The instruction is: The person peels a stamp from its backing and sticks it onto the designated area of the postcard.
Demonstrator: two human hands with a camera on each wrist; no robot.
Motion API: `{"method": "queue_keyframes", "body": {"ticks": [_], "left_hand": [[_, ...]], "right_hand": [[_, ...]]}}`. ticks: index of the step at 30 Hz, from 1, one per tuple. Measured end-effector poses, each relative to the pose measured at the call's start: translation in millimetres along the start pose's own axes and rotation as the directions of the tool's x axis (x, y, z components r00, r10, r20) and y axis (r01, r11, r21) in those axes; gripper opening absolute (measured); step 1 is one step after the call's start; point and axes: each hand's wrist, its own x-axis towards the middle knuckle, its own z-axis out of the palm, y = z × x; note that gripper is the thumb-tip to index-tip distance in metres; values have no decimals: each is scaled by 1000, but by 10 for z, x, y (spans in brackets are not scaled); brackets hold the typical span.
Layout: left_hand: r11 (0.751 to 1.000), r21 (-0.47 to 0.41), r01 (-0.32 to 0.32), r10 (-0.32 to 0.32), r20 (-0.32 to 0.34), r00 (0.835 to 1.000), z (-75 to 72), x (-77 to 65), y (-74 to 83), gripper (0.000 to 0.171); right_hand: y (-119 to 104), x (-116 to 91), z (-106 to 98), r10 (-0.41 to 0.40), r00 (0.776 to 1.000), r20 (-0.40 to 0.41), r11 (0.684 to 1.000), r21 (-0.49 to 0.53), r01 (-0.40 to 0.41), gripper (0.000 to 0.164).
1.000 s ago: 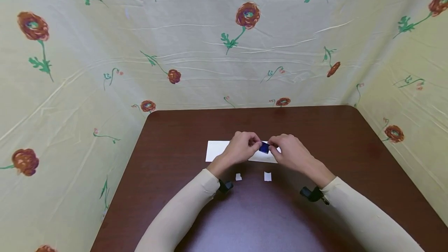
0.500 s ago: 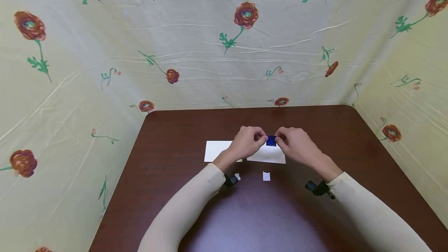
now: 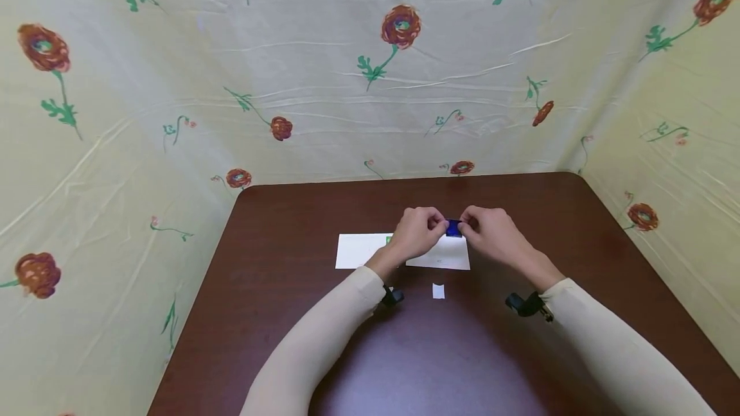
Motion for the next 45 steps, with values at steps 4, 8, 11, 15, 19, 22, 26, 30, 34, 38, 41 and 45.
{"method": "queue_keyframes", "body": {"ticks": [4, 8, 11, 15, 19, 22, 26, 30, 34, 38, 41, 45], "left_hand": [[1000, -11, 14, -14, 16, 1000, 73, 41, -28, 17], [1000, -5, 24, -23, 16, 1000, 155, 84, -64, 18], [999, 0, 37, -37, 12, 999, 213, 111, -80, 18], [998, 19, 68, -68, 9, 998, 293, 140, -93, 18], [994, 51, 93, -94, 7, 996, 373, 167, -105, 18], [993, 58, 98, -98, 6, 995, 421, 190, -107, 17], [991, 82, 102, -102, -6, 995, 463, 222, -103, 17], [986, 129, 110, -108, -22, 994, 496, 253, -102, 18], [982, 132, 136, -136, -6, 991, 538, 261, -125, 18], [978, 117, 174, -177, 18, 984, 582, 253, -169, 19], [975, 112, 190, -194, 27, 981, 602, 251, -204, 19], [974, 98, 202, -205, 28, 978, 602, 263, -227, 18]], "right_hand": [[77, 19, 44, 28, 999, 15, 999, 18, -28, 12], [154, 27, 92, 65, 997, 45, 997, 42, -67, 13], [208, 32, 121, 91, 994, 67, 993, 67, -96, 13], [277, 46, 162, 121, 987, 105, 987, 96, -132, 14], [362, 67, 209, 154, 975, 163, 978, 115, -174, 16], [425, 83, 243, 174, 967, 187, 972, 123, -198, 17], [477, 95, 273, 183, 963, 196, 969, 130, -210, 18], [492, 105, 289, 184, 966, 183, 969, 130, -210, 18], [518, 117, 328, 193, 961, 196, 968, 123, -220, 20], [556, 120, 382, 212, 948, 239, 962, 118, -245, 21], [586, 126, 416, 215, 940, 265, 962, 108, -251, 21], [599, 142, 430, 207, 937, 281, 964, 104, -244, 21]]}}
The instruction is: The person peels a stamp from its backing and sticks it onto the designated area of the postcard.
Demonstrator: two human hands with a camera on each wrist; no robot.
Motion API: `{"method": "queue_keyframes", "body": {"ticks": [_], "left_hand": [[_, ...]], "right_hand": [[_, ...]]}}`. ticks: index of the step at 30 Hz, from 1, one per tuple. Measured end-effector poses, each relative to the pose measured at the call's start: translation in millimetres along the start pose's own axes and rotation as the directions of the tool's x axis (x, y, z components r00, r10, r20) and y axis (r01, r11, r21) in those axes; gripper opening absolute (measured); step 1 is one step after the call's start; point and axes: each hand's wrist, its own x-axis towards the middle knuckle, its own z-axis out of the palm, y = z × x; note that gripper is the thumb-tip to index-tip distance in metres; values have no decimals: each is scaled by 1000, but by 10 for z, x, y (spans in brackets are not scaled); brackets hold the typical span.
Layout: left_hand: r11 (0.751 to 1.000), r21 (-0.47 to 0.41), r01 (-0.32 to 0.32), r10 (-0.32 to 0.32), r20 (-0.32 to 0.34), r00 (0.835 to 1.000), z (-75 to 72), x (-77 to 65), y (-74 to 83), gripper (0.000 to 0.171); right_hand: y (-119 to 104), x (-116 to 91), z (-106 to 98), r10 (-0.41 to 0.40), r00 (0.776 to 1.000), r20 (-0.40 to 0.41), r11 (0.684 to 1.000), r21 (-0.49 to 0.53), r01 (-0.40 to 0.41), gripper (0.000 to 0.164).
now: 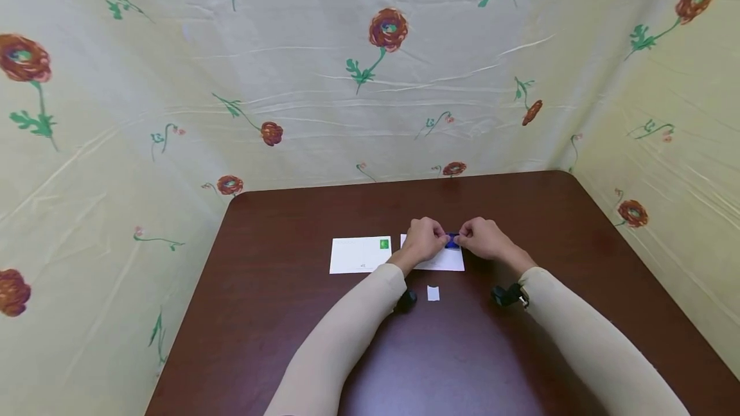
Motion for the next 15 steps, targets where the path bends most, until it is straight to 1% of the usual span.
{"method": "queue_keyframes", "body": {"ticks": [8, 15], "left_hand": [[1000, 0, 11, -11, 6, 1000, 12, 25, 14, 17], [1000, 11, 24, -24, 9, 1000, 58, 55, 3, 19]], "right_hand": [[2, 15, 6, 10, 1000, 5, 1000, -9, -10, 20], [63, 48, 42, 10, 1000, -17, 1000, -20, -10, 21]]}}
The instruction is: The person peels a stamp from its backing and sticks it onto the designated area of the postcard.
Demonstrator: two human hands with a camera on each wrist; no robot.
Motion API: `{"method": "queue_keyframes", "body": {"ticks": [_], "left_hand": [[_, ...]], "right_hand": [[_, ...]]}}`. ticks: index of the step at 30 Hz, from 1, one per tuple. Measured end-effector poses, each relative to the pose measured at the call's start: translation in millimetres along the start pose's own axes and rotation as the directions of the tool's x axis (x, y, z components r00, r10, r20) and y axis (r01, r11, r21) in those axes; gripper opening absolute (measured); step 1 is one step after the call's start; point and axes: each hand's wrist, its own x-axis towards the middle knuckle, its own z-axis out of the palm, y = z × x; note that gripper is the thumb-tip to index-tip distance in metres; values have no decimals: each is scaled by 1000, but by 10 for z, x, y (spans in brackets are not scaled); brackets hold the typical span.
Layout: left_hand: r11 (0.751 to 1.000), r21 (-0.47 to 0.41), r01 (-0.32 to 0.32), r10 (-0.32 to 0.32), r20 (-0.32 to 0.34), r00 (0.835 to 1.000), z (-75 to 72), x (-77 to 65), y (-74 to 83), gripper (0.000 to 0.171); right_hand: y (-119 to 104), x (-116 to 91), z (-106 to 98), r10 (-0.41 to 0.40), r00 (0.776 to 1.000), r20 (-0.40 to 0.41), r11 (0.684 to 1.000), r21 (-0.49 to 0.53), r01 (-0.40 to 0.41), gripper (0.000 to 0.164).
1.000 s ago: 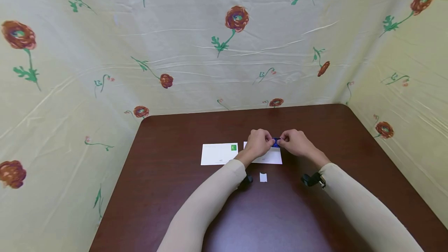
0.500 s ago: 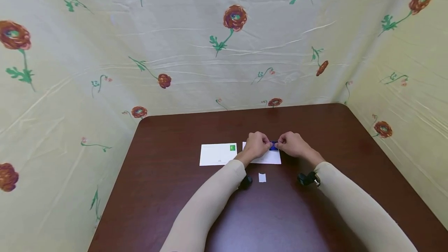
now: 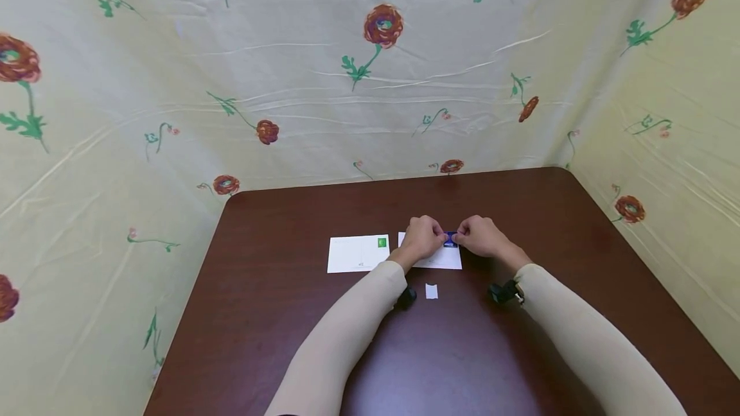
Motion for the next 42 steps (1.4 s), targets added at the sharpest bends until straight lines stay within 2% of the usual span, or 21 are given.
{"method": "queue_keyframes", "body": {"ticks": [13, 25, 31, 34, 39, 42], "left_hand": [[999, 34, 23, -23, 10, 1000, 27, 3, 29, 22], [993, 121, 6, -5, -15, 1000, 38, -12, 47, 23], [988, 154, -1, 3, -16, 1000, 39, 17, 31, 18], [985, 173, -12, 14, -11, 1000, 38, 29, 24, 15], [983, 184, -24, 23, 7, 1000, 37, 37, 30, 9], [983, 179, -26, 23, 16, 1000, 32, 37, 39, 7]], "right_hand": [[-30, 3, 34, 18, 1000, -12, 1000, -3, -18, 21], [-51, 26, 54, -4, 999, -48, 998, -64, 1, 21], [-55, 27, 67, 10, 997, -76, 995, -94, -17, 22], [-52, 29, 87, -20, 994, -106, 995, -97, 10, 19], [-41, 31, 122, -113, 984, -138, 990, -105, 99, 8], [-29, 35, 128, -127, 981, -146, 986, -125, 109, 6]]}}
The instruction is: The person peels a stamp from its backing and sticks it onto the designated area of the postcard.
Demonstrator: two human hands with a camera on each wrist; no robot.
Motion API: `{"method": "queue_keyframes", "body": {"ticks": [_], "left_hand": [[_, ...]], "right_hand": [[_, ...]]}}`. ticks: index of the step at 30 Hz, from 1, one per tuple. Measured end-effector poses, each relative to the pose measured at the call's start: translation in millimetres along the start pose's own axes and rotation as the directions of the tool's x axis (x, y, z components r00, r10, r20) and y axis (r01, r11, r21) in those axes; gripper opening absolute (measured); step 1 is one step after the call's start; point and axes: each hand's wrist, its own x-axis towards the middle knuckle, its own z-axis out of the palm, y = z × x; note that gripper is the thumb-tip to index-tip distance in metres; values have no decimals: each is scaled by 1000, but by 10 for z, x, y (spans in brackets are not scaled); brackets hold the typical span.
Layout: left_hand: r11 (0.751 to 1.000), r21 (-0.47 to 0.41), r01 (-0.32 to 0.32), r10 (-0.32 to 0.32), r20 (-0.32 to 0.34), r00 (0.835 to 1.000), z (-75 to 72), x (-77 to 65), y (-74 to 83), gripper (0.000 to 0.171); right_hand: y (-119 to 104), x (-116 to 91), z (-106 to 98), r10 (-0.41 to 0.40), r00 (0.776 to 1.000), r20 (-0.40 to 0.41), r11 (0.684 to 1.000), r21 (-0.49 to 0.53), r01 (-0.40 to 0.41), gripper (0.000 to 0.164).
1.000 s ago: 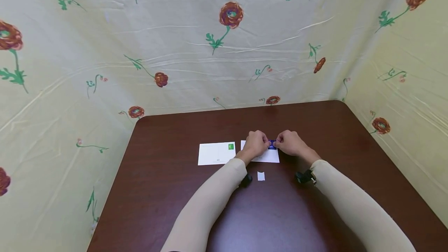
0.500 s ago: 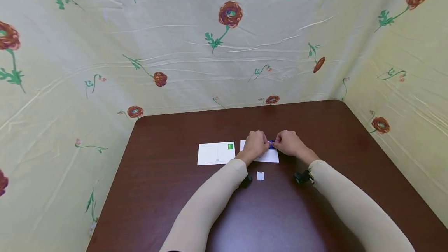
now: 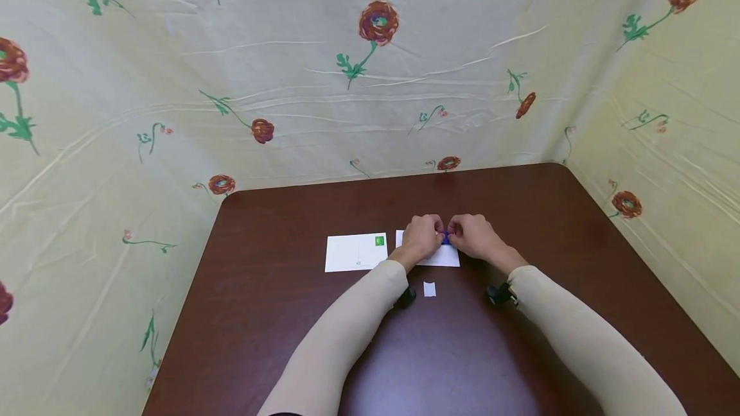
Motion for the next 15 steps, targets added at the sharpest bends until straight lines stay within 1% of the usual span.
{"method": "queue_keyframes", "body": {"ticks": [3, 7, 10, 15], "left_hand": [[1000, 1, -4, 4, 12, 1000, -17, -4, 0, 8], [1000, 17, -24, 23, 37, 999, -41, -12, -8, 13], [999, 18, -35, 34, 63, 997, -63, -17, -8, 18], [999, 12, -35, 33, 100, 994, -87, -32, 1, 26]], "right_hand": [[7, 4, -5, 0, 1000, 7, 1000, -14, 0, 9], [12, -6, -28, 3, 999, 41, 1000, -22, -2, 15], [5, -20, -53, 14, 997, 70, 1000, -21, -13, 18], [-8, -41, -93, 44, 993, 111, 999, -20, -42, 27]]}}
